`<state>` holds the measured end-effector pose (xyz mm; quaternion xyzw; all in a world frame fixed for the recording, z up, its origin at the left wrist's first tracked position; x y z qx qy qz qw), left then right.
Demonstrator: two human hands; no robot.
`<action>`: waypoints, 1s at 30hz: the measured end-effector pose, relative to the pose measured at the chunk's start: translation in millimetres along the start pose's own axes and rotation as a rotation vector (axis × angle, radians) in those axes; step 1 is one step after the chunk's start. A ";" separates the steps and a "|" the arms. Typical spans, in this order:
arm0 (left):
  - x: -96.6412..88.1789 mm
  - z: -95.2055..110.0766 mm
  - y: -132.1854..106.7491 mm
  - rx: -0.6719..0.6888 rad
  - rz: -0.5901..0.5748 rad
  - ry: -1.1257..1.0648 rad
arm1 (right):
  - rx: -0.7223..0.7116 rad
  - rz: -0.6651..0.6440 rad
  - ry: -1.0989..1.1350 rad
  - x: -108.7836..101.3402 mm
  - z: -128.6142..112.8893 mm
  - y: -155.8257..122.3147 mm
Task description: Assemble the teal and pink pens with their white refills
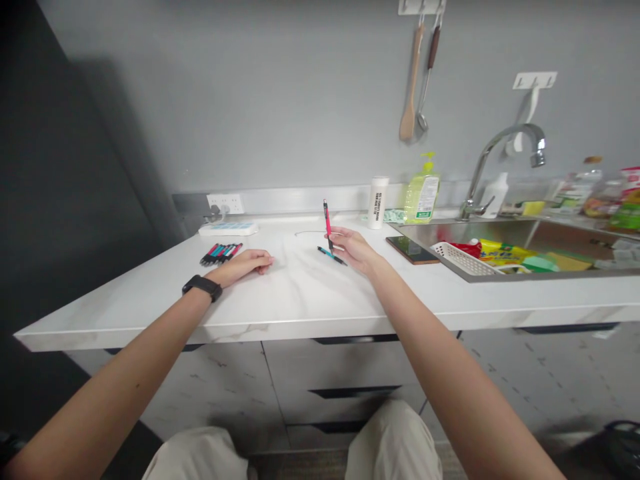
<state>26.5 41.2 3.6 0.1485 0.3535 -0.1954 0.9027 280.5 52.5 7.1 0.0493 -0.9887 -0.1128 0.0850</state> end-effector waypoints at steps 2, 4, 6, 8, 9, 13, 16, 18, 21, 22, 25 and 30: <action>0.2 -1.3 0.5 -0.009 -0.005 -0.001 | -0.017 0.152 -0.268 -15.4 3.1 4.7; 0.5 -2.8 1.1 -0.020 -0.009 -0.011 | -0.030 0.291 -0.627 -30.0 4.3 7.8; 0.8 -3.8 1.5 -0.026 -0.010 -0.027 | -0.007 0.284 -0.881 -36.3 8.9 10.9; 0.9 -3.9 1.5 -0.024 -0.009 -0.037 | 0.014 0.241 -1.036 -38.6 13.2 12.4; 0.8 -3.6 1.3 -0.021 -0.006 -0.036 | 0.023 0.225 -1.087 -38.9 14.7 12.4; 0.5 -2.3 0.3 -0.012 -0.002 -0.009 | -0.059 0.254 -1.194 -32.0 8.6 8.2; 0.4 -2.7 0.2 -0.010 -0.005 -0.006 | -0.168 0.179 -1.215 -14.9 3.3 3.9; 0.7 -3.8 0.7 -0.011 -0.008 -0.017 | -0.129 0.093 -1.227 -5.7 6.5 2.2; 1.2 -5.2 1.5 -0.009 -0.012 -0.031 | -0.064 0.074 -1.262 -2.2 9.4 0.6; 1.2 -5.4 1.7 -0.008 -0.012 -0.028 | -0.056 0.095 -1.277 -3.4 9.1 0.4; 1.0 -5.8 1.7 -0.006 -0.006 -0.013 | -0.034 0.157 -1.303 -9.7 8.5 0.5; 0.7 -5.0 1.1 0.015 -0.006 -0.018 | -0.079 0.241 -1.309 -18.7 6.2 1.9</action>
Point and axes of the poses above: each hand's wrist, its own y-axis towards the middle knuckle, its own x-axis out of the palm, z = x × y, the point moved 6 cm from there along y, towards the middle knuckle, and after that the axes turned 11 degrees about y, right-handed, at the moved point
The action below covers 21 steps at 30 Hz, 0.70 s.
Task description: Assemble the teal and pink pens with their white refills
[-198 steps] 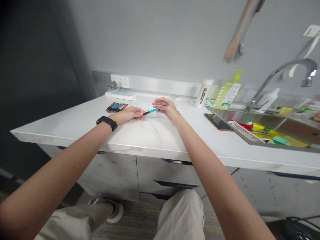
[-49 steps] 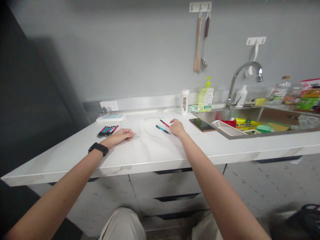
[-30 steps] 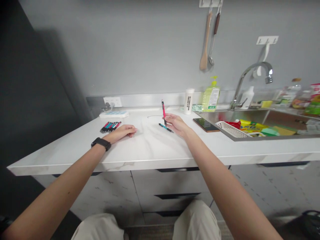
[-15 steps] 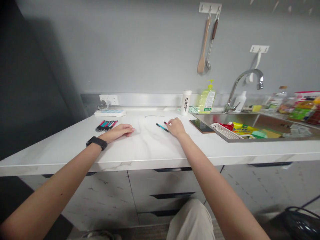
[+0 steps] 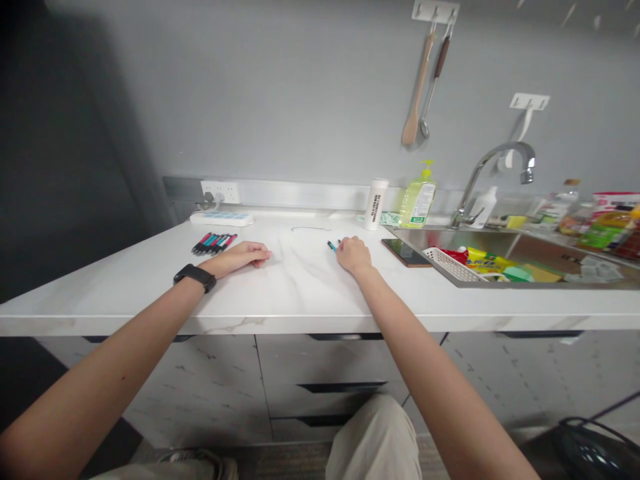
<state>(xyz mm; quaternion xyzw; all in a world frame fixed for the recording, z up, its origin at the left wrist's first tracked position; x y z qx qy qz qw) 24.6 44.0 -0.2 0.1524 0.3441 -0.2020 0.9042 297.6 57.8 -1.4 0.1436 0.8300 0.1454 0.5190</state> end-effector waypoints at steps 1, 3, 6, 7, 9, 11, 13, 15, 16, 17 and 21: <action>-0.1 0.0 -0.1 -0.001 0.002 -0.002 | 0.019 0.027 0.000 -1.1 2.8 0.7; -0.3 0.0 -0.3 -0.006 0.005 -0.004 | 0.069 0.031 0.005 -0.4 9.6 2.2; 0.0 0.7 -0.7 -0.009 0.003 -0.005 | 0.108 -0.039 0.021 4.4 17.0 4.2; 0.0 1.0 -0.8 -0.009 0.003 -0.003 | 0.115 -0.051 0.026 5.1 18.4 4.6; 0.1 1.3 -0.9 -0.012 0.002 0.006 | 0.136 -0.041 0.034 3.9 20.3 4.7; 0.1 1.0 -0.8 -0.017 0.001 0.014 | 0.156 -0.015 0.035 1.6 21.0 4.2; 0.1 0.4 -0.5 -0.015 0.000 0.016 | 0.163 0.000 0.030 0.1 20.5 3.5; -0.1 -0.2 -0.3 -0.009 0.000 0.010 | 0.162 0.004 0.025 -0.5 19.7 3.0; -0.1 -0.4 -0.3 -0.006 -0.001 0.008 | 0.161 0.003 0.024 -0.6 19.4 2.9; -0.1 -0.6 -0.3 -0.003 -0.003 0.008 | 0.159 0.001 0.024 -0.7 19.2 2.9; -0.8 -0.9 -0.5 -0.007 -0.001 0.017 | 0.144 0.000 0.031 -1.2 17.9 3.9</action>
Point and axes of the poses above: each hand's wrist, its own y-axis towards the middle knuckle, its own x-axis out of the palm, z = x × y, the point moved 6 cm from there along y, towards the middle knuckle, and after that the axes turned 11 degrees about y, right-handed, at the moved point
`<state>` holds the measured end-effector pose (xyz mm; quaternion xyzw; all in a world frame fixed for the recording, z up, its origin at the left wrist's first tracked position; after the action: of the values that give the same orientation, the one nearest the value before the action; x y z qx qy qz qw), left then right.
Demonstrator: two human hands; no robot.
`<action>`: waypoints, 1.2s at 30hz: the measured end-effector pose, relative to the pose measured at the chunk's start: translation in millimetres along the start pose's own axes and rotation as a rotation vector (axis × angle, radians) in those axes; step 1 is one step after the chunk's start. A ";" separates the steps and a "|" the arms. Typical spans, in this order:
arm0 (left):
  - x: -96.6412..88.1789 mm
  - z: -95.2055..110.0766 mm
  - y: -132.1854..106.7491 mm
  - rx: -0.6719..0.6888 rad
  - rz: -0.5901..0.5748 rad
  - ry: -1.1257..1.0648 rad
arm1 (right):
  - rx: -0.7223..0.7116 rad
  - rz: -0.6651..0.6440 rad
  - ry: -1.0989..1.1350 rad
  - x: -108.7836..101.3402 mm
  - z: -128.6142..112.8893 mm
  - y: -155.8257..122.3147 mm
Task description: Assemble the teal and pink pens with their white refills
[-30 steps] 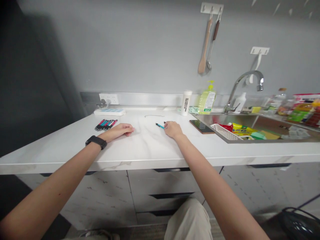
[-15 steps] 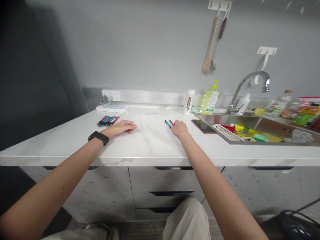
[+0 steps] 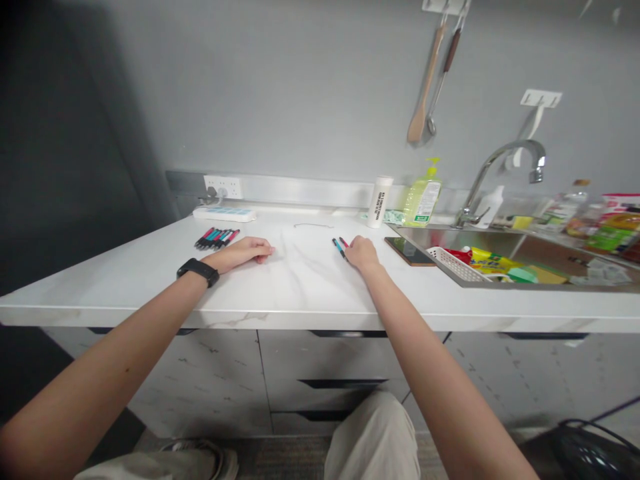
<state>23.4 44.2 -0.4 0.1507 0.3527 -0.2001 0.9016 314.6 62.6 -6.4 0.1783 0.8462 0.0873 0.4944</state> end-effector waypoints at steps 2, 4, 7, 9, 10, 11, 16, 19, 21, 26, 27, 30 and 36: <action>-0.1 -0.1 0.2 0.000 -0.001 0.004 | -0.013 0.000 0.008 -0.5 -1.2 0.3; 0.1 -0.4 0.5 0.003 -0.004 0.006 | -0.015 -0.001 0.007 -1.1 -1.9 0.1; 0.2 -0.8 0.5 0.003 -0.004 0.002 | 0.020 -0.030 -0.004 -1.1 -1.1 -1.3; 0.1 -0.4 0.0 0.003 -0.002 0.004 | 0.041 -0.055 -0.004 -1.0 -0.7 -2.7; 0.0 -0.2 -0.3 0.002 0.000 0.006 | 0.047 -0.060 -0.003 -1.3 -0.7 -3.2; 0.0 0.1 -0.6 0.002 0.000 0.007 | 0.049 -0.058 -0.001 -1.8 -0.8 -3.7; 0.2 0.0 -0.3 0.005 0.002 -0.009 | 0.049 -0.042 0.007 -1.8 0.2 -3.2; 0.6 -0.4 0.3 0.007 0.002 -0.011 | 0.039 -0.040 -0.003 -0.4 0.8 -2.1; 0.8 0.0 0.1 0.007 0.001 -0.009 | 0.035 -0.043 -0.008 0.4 0.9 -1.8; 0.2 2.7 -2.0 -0.002 0.011 0.003 | 0.023 -0.042 0.003 1.1 0.8 -1.6; 0.1 3.3 -2.5 -0.004 0.013 0.006 | 0.019 -0.044 0.007 1.4 0.6 -1.5; 0.1 4.0 -3.0 -0.011 0.012 0.016 | 0.009 -0.056 0.024 2.2 -0.3 -1.2; 0.1 3.0 -2.2 -0.005 0.009 0.011 | -0.058 -0.015 0.029 -1.3 -7.4 -2.4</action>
<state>24.1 41.0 1.3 0.1512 0.3574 -0.1943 0.9009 308.2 60.1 -2.4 0.1564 0.8516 0.1109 0.4878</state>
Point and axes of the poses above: each hand's wrist, its own y-axis towards the middle knuckle, its own x-axis out of the palm, z = x × y, the point moved 6 cm from there along y, towards the middle knuckle, and after that the axes turned 11 degrees about y, right-handed, at the moved point
